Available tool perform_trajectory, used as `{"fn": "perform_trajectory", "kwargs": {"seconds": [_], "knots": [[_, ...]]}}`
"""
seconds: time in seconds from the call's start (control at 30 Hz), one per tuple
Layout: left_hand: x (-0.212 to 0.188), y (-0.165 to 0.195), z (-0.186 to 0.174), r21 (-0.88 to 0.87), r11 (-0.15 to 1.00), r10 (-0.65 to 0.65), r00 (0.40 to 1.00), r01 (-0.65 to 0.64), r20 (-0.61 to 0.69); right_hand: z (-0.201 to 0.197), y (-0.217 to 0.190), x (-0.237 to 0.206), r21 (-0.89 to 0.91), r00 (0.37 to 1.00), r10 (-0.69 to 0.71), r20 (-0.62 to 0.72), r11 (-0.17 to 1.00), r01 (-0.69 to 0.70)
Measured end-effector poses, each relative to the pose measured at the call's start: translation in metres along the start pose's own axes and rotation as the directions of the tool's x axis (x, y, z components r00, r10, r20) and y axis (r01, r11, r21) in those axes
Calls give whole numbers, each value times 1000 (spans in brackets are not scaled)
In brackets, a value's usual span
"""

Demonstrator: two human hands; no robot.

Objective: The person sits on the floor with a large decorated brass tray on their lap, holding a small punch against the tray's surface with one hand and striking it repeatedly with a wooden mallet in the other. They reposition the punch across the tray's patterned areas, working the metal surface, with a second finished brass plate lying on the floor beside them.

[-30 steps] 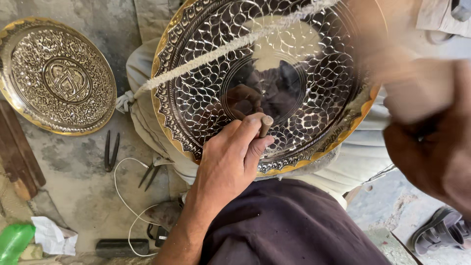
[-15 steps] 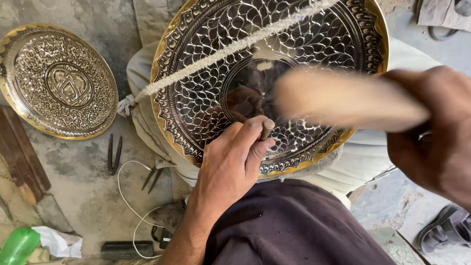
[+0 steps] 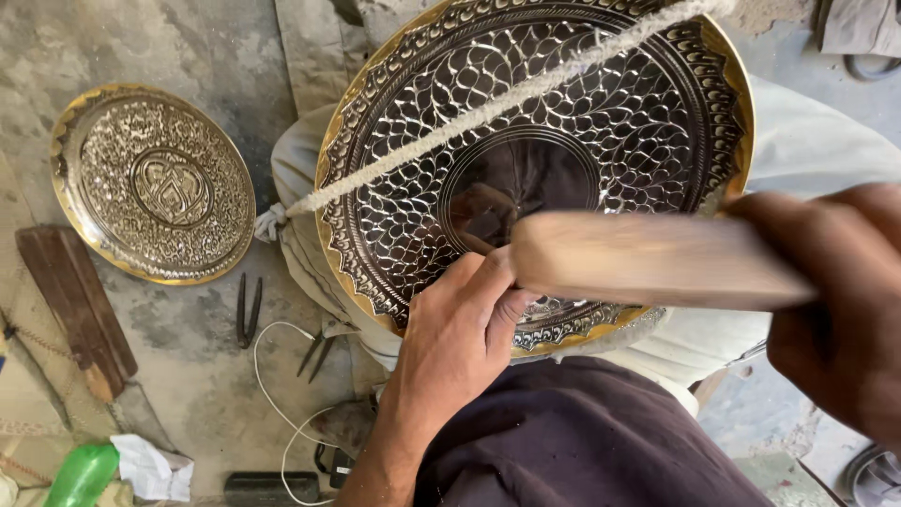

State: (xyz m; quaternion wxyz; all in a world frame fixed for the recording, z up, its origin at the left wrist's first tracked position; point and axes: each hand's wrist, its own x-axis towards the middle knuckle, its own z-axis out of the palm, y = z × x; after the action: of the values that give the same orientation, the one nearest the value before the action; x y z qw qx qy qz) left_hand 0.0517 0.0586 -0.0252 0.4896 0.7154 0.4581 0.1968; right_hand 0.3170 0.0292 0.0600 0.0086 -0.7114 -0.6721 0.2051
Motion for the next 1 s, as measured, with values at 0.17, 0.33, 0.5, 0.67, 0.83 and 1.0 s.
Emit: {"fn": "perform_trajectory", "kwargs": {"seconds": [0.17,0.33,0.5,0.67,0.83,1.0], "knots": [[1,0,0,-17,1000,-4,1000,4,2,0,7,-3,-18,997,48,64,999,-47],[2,2,-1,-3,1000,15,1000,-15,9,12,10,-16,-32,999,54,-8,998,-54],[1,8,-6,-12,995,96,993,-97,-66,18,17,-27,-134,999,-20,-43,991,14],[5,8,-15,-97,990,97,995,-100,-35,18,26,-23,-264,995,-48,-87,964,23],[12,-3,-11,-51,986,162,982,-158,93,22,34,-22,-276,995,-22,-93,961,-4],[14,-5,-7,-84,987,146,987,-139,74,22,30,-12,455,983,180,44,872,-180]]}}
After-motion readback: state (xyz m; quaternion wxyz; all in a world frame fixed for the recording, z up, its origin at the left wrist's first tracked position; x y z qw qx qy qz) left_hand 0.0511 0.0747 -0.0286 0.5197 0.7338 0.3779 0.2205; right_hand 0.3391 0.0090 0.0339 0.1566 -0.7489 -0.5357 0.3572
